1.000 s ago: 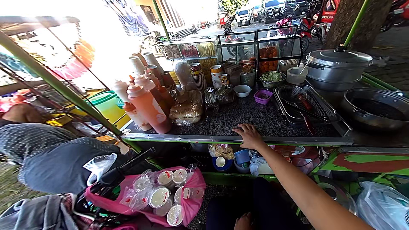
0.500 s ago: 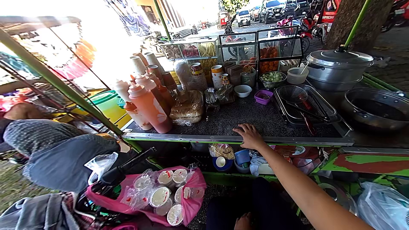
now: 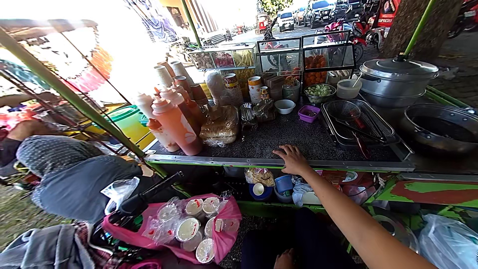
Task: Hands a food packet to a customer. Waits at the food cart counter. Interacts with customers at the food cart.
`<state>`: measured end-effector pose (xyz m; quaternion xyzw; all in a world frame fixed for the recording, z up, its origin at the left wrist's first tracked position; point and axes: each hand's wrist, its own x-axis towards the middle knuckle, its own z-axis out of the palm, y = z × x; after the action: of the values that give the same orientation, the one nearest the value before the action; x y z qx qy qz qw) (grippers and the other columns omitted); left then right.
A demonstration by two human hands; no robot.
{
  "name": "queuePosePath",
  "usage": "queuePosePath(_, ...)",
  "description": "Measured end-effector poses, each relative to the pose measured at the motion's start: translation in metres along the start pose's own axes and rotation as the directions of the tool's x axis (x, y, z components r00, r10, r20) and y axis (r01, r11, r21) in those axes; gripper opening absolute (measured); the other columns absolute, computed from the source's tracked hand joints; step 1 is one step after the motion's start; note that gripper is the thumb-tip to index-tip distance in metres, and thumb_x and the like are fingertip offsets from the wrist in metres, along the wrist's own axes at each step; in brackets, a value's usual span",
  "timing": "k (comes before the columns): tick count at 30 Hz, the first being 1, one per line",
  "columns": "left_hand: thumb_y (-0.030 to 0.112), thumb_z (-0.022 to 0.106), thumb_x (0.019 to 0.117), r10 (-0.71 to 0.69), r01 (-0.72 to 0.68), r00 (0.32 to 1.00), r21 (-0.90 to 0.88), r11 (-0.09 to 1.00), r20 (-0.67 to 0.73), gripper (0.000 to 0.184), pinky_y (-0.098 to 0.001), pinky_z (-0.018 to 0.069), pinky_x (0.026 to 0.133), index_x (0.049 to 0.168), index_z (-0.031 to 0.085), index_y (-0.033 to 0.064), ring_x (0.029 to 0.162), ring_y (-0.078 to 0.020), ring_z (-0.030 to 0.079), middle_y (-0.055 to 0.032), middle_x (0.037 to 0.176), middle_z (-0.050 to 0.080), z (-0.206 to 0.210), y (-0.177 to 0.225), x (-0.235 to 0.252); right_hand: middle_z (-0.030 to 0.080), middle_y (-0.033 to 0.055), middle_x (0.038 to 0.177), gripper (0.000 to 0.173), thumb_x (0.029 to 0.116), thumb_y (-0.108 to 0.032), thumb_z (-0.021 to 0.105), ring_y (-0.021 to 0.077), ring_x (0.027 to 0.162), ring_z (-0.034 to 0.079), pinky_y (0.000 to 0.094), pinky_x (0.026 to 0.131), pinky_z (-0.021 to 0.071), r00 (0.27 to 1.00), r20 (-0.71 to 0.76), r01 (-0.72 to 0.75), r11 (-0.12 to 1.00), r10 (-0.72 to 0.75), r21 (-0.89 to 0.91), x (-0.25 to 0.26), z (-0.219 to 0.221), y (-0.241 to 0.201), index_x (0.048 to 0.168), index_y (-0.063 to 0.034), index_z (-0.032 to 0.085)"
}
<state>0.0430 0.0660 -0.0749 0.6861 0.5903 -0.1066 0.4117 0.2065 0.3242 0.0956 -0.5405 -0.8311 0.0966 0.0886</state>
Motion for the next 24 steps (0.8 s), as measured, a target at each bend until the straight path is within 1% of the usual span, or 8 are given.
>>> queuePosePath(10,0.033,0.049,0.1074,0.016,-0.016,1.0,-0.004,1.0,-0.01,0.042,-0.0596,0.0385,0.114,0.139,0.062,0.0078,0.133,-0.0345,0.057,-0.017,0.139,0.063,-0.0004,0.0008,-0.0009,0.035,0.0105,0.164,0.09,0.0804,-0.03,0.083,0.0353,0.152,0.028,0.0595,0.122,0.0192,1.0,0.0,-0.002,1.0,0.002,0.001,-0.002,-0.0025,-0.0017,0.158,-0.0357,0.038)
queuePosePath(14,0.032,0.048,0.108,0.008,-0.008,1.0,-0.002,1.0,0.001,0.043,-0.0592,0.0376,0.115,0.14,0.06,0.0074,0.134,-0.0345,0.057,-0.0169,0.141,0.062,-0.0005,0.0009,-0.0004,0.035,0.0101,0.164,0.09,0.0802,-0.031,0.083,0.035,0.152,0.028,0.0594,0.122,0.0192,1.0,0.003,-0.006,1.0,0.006,-0.002,-0.0018,-0.002,-0.0014,0.158,-0.0365,0.038)
queuePosePath(24,0.033,0.047,0.1079,0.013,-0.013,1.0,0.007,1.0,-0.001,0.043,-0.0591,0.0381,0.115,0.14,0.061,0.0076,0.133,-0.0338,0.057,-0.0172,0.141,0.062,0.0005,-0.0019,0.0001,0.034,0.0097,0.165,0.09,0.0806,-0.031,0.083,0.035,0.153,0.027,0.0594,0.122,0.0186,1.0,0.008,-0.007,1.0,0.007,-0.007,-0.0003,-0.0009,-0.0023,0.159,-0.0367,0.037)
